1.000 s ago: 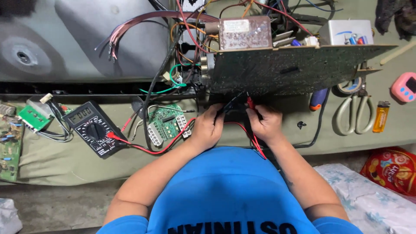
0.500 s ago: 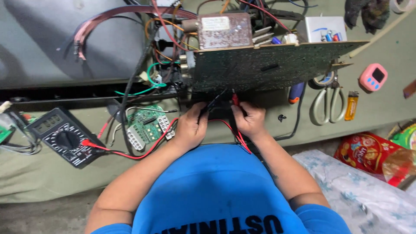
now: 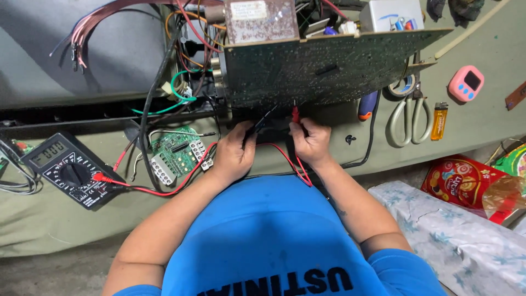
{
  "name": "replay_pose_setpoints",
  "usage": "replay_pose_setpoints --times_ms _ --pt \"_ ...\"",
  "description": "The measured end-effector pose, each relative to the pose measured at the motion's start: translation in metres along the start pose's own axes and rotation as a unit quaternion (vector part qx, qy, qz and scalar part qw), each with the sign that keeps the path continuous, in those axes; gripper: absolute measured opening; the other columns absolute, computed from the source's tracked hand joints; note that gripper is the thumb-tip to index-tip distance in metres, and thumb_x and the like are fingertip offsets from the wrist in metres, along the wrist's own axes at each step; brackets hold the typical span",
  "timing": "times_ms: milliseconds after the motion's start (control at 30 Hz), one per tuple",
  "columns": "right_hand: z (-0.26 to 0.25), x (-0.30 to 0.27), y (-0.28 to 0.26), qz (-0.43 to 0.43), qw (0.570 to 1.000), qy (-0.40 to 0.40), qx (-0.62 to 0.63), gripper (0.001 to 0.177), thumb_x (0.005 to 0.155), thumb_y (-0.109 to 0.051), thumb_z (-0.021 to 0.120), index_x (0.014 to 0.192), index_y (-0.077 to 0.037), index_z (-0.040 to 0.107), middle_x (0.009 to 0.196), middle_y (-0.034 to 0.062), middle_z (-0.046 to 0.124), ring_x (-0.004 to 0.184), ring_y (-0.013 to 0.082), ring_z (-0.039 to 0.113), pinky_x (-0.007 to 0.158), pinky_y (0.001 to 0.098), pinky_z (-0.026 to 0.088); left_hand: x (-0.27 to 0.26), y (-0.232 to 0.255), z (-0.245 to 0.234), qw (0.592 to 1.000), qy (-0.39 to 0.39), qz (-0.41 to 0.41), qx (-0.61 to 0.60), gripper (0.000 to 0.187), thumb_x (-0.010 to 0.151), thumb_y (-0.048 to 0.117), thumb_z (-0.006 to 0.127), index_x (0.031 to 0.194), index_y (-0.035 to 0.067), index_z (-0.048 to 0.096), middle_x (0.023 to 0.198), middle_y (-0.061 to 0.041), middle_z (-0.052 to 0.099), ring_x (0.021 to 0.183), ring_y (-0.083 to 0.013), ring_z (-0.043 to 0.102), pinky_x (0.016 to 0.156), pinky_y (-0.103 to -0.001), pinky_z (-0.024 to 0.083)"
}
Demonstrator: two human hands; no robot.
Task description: The person uses a multimeter to test a circuit board removed from a television. They hold the multimeter probes against various points on the board while checking the digital display for readings. The person also handles the circuit board and the multimeter throughout the process.
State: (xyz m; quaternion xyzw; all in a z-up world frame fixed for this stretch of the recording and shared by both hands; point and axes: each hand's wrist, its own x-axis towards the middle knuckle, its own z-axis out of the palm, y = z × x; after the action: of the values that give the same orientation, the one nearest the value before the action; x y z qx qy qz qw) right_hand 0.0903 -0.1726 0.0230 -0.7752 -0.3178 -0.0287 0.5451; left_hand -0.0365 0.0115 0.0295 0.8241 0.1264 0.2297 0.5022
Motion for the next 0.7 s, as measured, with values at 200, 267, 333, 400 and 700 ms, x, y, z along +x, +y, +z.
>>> replay_pose_setpoints --times_ms 200,267,333,400,700 --pt "0.003 0.018 -0.026 -0.040 0.999 0.000 -0.022 0.032 0.096 -0.011 0.072 0.066 -0.008 0.062 0.053 0.0112 0.051 0.046 0.0303 0.055 0.051 0.0308 0.048 -0.005 -0.011 0.004 1.000 0.012 0.024 0.005 0.017 0.100 0.018 0.062 0.112 0.009 0.069 0.087 -0.019 0.074 0.082 -0.0417 0.072 0.066 -0.047 0.060" --pt "0.002 0.015 -0.029 -0.039 0.999 0.008 -0.018 0.029 0.096 -0.011 0.071 0.068 -0.007 0.063 0.055 0.0128 0.052 0.047 0.0312 0.054 0.052 0.0350 0.048 -0.006 -0.012 0.004 0.999 0.009 0.036 0.015 0.017 0.099 0.016 0.063 0.112 0.007 0.068 0.087 -0.021 0.073 0.083 -0.0429 0.072 0.067 -0.049 0.059" --pt "0.002 0.016 -0.031 -0.045 0.999 0.011 -0.022 0.029 0.097 -0.012 0.072 0.070 -0.006 0.063 0.057 0.0146 0.053 0.050 0.0353 0.056 0.052 0.0357 0.048 -0.007 -0.009 0.002 0.999 0.009 0.037 0.005 0.017 0.099 0.014 0.062 0.113 0.006 0.067 0.088 -0.021 0.073 0.084 -0.0439 0.072 0.067 -0.049 0.059" --pt "0.002 0.018 -0.034 -0.053 0.998 0.014 -0.027 0.029 0.097 -0.013 0.072 0.071 -0.005 0.063 0.058 0.0165 0.054 0.052 0.0393 0.058 0.052 0.0365 0.048 -0.006 -0.007 0.002 0.999 0.012 0.039 -0.005 0.016 0.099 0.013 0.062 0.113 0.005 0.067 0.088 -0.022 0.073 0.085 -0.0449 0.071 0.067 -0.050 0.059" --pt "0.000 -0.001 -0.006 -0.028 0.999 0.022 -0.040 0.030 0.098 -0.020 0.071 0.071 -0.010 0.064 0.058 0.0128 0.056 0.054 0.0381 0.059 0.052 0.0356 0.050 -0.006 -0.009 0.003 0.999 0.006 0.037 0.011 0.019 0.101 0.018 0.062 0.115 0.005 0.067 0.087 -0.023 0.071 0.086 -0.0459 0.071 0.068 -0.050 0.058"
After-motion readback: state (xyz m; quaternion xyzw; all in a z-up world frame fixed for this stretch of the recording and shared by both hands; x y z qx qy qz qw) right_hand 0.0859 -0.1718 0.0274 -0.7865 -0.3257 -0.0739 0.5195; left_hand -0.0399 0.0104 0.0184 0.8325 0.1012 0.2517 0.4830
